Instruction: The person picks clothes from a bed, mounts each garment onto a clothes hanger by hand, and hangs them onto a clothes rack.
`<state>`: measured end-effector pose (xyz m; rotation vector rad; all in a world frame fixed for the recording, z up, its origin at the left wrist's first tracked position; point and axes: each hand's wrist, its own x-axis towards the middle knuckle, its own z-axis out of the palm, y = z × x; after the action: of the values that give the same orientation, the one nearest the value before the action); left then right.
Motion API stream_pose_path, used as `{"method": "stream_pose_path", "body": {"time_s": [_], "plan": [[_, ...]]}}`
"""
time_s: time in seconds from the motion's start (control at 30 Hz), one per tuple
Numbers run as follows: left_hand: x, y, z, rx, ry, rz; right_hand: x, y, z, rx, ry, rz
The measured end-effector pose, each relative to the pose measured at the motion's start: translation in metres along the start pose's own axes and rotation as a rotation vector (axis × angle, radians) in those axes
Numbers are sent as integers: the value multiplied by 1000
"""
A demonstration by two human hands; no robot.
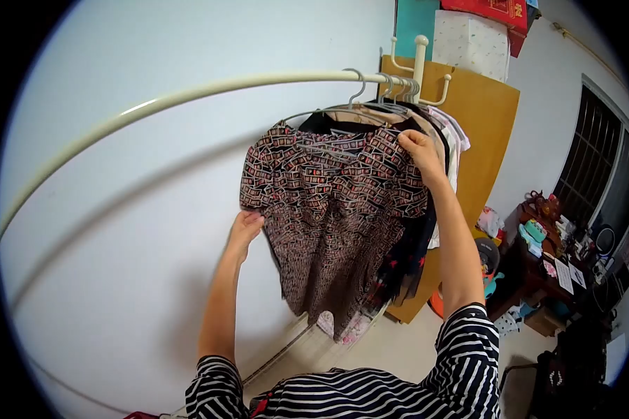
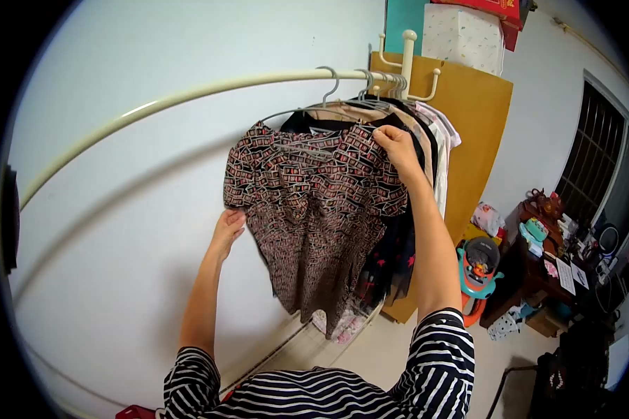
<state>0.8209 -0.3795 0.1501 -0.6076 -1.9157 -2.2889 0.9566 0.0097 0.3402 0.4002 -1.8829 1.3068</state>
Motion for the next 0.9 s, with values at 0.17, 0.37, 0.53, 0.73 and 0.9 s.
{"method": "stream_pose_path", "body": {"time_s": [0.17, 0.37, 0.53, 0.73, 0.9], "plan": [[1, -44, -3, 155, -89, -128, -11, -13, 0, 28, -28, 43], [-18, -66, 6, 158, -116, -246, -34, -11, 1, -173, 142, 54], [-24, -68, 26, 82, -46, -173, -80, 21, 8, -95, 232, 162], [0, -111, 18, 174, -140, -180, -165, 139, 33, -7, 302, 329], [-33, -94, 19, 307, -241, -215, -236, 185, 82, -242, 291, 213]]}}
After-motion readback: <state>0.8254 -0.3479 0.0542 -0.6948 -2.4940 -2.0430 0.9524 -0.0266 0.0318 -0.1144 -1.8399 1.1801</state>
